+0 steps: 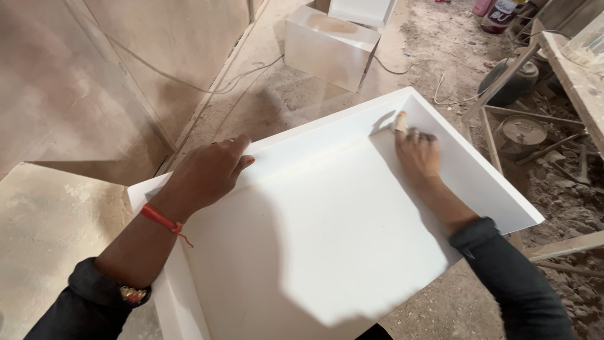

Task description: The person holds a white rectangular tray-like box on a work surface and sands its inner surfaces and edges by hand using a sanding block, working around the corners and along the sides throughout the episode.

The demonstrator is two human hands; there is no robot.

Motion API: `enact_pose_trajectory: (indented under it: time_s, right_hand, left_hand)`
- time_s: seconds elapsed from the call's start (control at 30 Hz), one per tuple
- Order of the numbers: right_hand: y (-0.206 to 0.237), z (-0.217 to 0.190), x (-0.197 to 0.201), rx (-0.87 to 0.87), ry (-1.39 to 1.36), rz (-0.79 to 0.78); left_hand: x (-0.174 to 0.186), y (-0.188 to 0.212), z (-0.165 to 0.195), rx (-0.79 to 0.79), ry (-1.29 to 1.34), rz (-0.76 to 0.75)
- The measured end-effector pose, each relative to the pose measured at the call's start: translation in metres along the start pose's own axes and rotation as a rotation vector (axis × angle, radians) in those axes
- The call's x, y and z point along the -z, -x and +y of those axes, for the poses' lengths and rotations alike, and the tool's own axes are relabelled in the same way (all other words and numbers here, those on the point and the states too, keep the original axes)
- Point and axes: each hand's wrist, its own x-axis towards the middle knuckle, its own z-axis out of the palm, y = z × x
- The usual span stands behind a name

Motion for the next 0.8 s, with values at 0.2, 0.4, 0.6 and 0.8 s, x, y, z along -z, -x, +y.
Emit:
enact_pose_trajectory:
  time_s: [0.2, 0.4, 0.6, 0.8]
  right_hand:
    - [0.005, 0.003, 0.006, -0.042, -0.116, -0.061]
    - [-0.010, -0.001, -0.010, -0.087, -0.143, -0.050]
    - [0.018, 0.006, -0.010, -0.101, -0.079, -0.195]
    - [-0.010, -0.004, -0.014, -0.110, -0.087, -0.027]
  left_hand:
    - [-0.004, -0.001, -0.004, -0.018, -0.010, -0.004]
    - [-0.004, -0.004, -0.001, -0.009, -0.028, -0.019]
    - [-0.004, -0.004, -0.002, -0.005, -0.005, -0.037]
    - [-0.001, -0.003, 0.004, 0.021, 0.014, -0.036]
